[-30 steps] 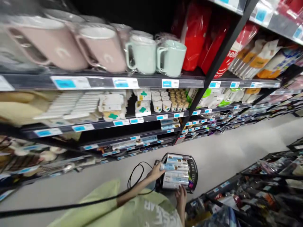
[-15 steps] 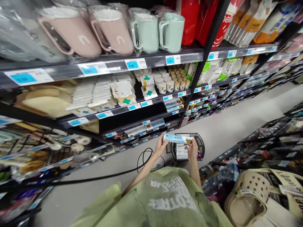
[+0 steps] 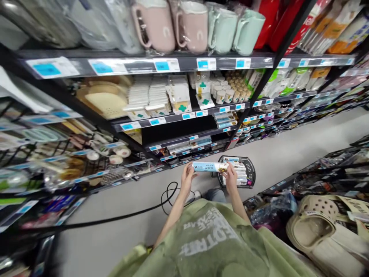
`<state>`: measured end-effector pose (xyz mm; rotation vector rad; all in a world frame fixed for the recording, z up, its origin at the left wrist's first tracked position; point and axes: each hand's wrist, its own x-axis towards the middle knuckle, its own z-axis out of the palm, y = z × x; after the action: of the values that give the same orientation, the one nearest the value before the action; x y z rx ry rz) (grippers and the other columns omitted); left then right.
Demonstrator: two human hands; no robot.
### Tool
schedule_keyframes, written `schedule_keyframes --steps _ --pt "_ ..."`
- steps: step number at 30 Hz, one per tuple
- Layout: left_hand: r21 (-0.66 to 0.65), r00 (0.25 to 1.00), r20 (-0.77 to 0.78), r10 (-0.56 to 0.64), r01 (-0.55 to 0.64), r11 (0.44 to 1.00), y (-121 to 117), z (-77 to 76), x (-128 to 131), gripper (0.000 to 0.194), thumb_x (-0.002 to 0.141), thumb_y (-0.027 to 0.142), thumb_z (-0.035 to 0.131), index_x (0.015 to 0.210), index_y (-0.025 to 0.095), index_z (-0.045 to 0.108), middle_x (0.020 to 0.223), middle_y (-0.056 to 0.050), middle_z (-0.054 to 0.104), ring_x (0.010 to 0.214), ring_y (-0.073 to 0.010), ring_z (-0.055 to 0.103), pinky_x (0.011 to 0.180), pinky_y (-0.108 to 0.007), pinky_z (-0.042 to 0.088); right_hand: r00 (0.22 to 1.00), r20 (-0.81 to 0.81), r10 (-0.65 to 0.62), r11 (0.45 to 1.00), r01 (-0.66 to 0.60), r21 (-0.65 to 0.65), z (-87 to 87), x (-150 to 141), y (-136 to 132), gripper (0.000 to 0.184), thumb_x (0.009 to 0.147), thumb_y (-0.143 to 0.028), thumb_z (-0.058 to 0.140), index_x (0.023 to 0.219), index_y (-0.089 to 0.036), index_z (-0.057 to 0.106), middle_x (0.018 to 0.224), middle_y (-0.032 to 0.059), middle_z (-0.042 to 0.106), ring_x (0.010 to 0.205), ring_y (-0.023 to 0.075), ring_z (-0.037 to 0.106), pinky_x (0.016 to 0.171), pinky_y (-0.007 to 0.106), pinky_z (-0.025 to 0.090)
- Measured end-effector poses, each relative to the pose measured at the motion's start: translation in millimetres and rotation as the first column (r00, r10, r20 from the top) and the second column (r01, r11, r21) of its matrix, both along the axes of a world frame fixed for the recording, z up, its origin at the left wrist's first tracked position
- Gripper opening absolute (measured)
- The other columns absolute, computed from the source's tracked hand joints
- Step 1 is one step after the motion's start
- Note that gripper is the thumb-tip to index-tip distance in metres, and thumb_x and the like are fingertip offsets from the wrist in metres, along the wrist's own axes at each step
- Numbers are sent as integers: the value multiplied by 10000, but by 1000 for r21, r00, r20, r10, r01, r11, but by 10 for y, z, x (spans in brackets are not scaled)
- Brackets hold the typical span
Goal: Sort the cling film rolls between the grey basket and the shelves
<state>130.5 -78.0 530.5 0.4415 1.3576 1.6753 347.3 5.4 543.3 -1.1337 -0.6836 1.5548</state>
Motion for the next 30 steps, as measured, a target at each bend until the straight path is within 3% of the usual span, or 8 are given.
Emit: schedule_keyframes --steps 7,12,23,30 --pt "5 989 51 139 -139 990 -330 -94 -278 558 918 618 794 1385 315 750 1535 -91 646 1150 -234 675 814 -291 601 987 67 149 986 -153 62 12 -360 -14 617 777 -633 885 1258 -255 806 1144 52 766 842 194 746 663 308 656" --pt "-13 981 54 187 -187 982 -405 -175 -388 529 907 617 798 1308 272 793 1475 -103 694 1208 -254 656 838 -305 577 976 133 175 977 -189 101 -4 -453 -86 598 807 -629 861 1269 -254 801 1208 63 754 909 207 744 680 314 666" --pt "-3 987 39 156 -156 988 -433 -123 -459 504 908 594 796 1280 256 770 1413 -113 705 1175 -253 667 807 -300 567 972 216 95 994 -105 37 -38 -574 -117 713 775 -730 830 1246 -198 769 975 63 797 681 205 750 543 299 613" --pt "-39 986 21 165 -164 986 -466 -153 -485 560 855 629 826 1225 210 783 1302 -138 734 1038 -239 662 721 -297 526 948 285 139 980 -173 98 -10 -507 -110 702 802 -739 804 1243 -193 786 1082 86 792 695 193 746 536 285 595"
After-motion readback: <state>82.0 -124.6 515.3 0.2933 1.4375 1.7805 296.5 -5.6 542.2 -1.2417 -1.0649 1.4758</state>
